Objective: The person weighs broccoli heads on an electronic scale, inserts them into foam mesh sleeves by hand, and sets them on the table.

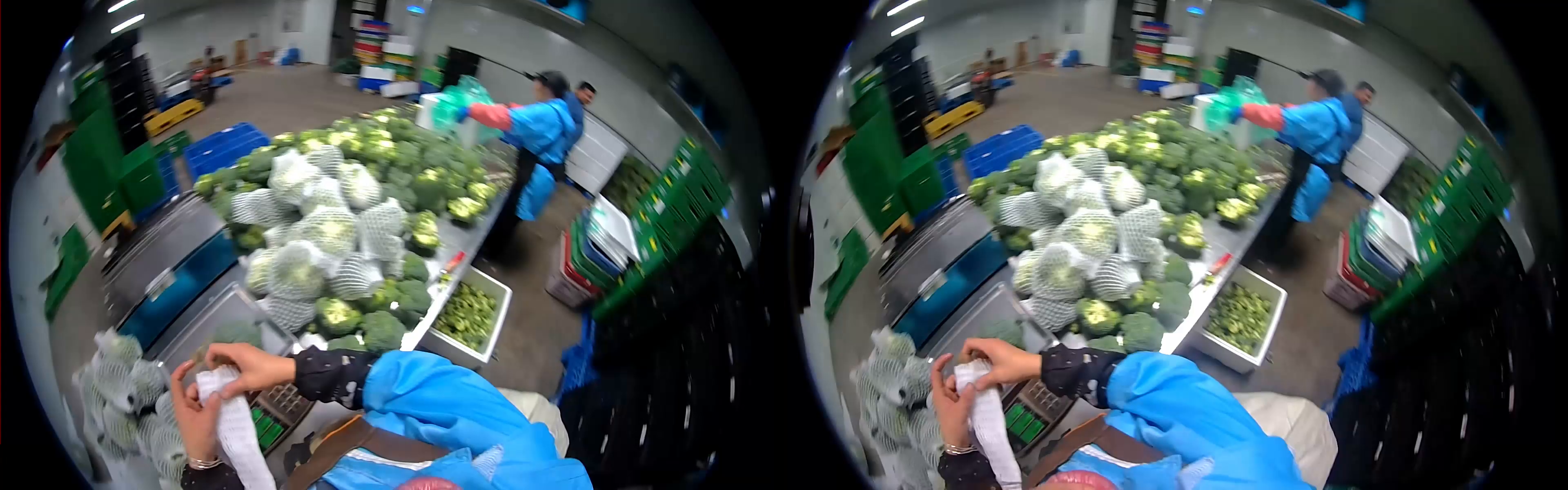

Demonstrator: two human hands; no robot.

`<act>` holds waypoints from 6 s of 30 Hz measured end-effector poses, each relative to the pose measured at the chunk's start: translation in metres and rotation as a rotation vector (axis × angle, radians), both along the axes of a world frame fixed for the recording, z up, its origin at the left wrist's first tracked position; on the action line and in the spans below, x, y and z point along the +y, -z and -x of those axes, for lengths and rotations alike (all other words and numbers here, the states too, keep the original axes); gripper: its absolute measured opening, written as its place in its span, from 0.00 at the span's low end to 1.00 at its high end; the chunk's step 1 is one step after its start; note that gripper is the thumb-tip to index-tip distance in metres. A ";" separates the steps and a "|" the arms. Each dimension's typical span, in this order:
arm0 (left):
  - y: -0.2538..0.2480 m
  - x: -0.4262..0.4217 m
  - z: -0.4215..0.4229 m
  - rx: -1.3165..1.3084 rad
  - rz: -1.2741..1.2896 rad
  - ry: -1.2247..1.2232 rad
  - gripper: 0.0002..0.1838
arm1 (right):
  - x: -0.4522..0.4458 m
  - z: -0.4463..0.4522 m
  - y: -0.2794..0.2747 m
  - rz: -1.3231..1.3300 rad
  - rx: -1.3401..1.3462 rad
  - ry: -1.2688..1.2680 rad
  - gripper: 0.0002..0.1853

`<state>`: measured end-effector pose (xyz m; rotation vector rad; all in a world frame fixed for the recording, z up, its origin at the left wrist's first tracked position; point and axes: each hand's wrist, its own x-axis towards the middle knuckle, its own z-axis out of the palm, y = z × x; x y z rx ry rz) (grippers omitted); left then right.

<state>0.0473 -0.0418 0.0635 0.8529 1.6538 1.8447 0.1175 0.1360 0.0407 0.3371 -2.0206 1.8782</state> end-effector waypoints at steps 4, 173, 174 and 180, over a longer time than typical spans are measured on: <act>-0.014 0.048 -0.002 -0.081 -0.032 0.140 0.30 | 0.036 -0.007 0.007 -0.030 0.100 0.242 0.12; 0.172 -0.461 -0.057 0.480 1.597 -1.352 0.16 | 0.057 0.032 0.073 -0.921 -0.351 -0.041 0.48; 0.122 -0.435 -0.052 0.482 1.522 -1.396 0.15 | 0.057 0.027 0.060 -0.836 -0.249 -0.006 0.43; 0.002 -0.196 -0.021 0.634 0.244 -0.876 0.28 | -0.012 0.018 -0.021 0.021 -0.109 -0.281 0.39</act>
